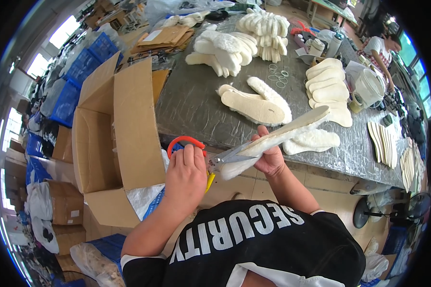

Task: The worker is trimming the edges of plush shoe insoles using a pair of scissors.

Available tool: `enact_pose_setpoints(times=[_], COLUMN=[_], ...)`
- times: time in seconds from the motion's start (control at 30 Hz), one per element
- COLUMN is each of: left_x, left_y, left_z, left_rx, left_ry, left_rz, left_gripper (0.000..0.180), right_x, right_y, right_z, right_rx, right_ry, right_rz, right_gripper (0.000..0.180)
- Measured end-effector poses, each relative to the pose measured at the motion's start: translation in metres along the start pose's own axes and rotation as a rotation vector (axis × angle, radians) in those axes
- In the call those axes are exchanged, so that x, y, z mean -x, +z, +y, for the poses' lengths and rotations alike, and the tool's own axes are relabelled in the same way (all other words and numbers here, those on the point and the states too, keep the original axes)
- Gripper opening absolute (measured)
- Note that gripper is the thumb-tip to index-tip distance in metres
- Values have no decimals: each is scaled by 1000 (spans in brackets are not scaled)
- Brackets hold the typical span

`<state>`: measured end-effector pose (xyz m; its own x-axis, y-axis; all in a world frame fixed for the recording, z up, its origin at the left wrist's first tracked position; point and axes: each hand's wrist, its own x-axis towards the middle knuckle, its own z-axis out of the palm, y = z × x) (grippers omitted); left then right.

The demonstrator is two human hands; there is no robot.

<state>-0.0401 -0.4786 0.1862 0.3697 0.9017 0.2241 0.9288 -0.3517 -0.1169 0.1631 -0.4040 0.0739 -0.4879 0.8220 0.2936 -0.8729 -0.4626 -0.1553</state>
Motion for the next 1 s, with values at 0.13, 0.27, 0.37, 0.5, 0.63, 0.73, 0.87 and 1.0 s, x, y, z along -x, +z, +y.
enact_pose_setpoints(times=[0.13,0.27,0.37,0.5,0.63,0.73,0.87,1.0], left_x=[0,0,1,3,6,9,13,11], left_y=[5,9,10,11,9,10,14,12], left_z=[-3,-5,-7,-9,-10,-12,-16,-15], left_rx=[-46,-85,-38,-13,58,61,96,131], left_ry=[17,20,36,64,74,81,72,43], left_rz=[61,111,94,72,-29,-66,-115,-46], left_gripper=[33,29,27,21,21,21,22,25], right_x=[1,1,0,-3,-3,-4,-6,-7], right_y=[3,8,12,12,8,13,10,9], right_z=[3,6,8,8,8,9,12,17], right_rx=[-25,-48,-53,-53,-57,-38,-25,40], right_ry=[41,74,57,69,84,81,85,75], right_rz=[56,92,128,86,56,97,85,54], right_gripper=[35,37,31,31,34,32,32,32])
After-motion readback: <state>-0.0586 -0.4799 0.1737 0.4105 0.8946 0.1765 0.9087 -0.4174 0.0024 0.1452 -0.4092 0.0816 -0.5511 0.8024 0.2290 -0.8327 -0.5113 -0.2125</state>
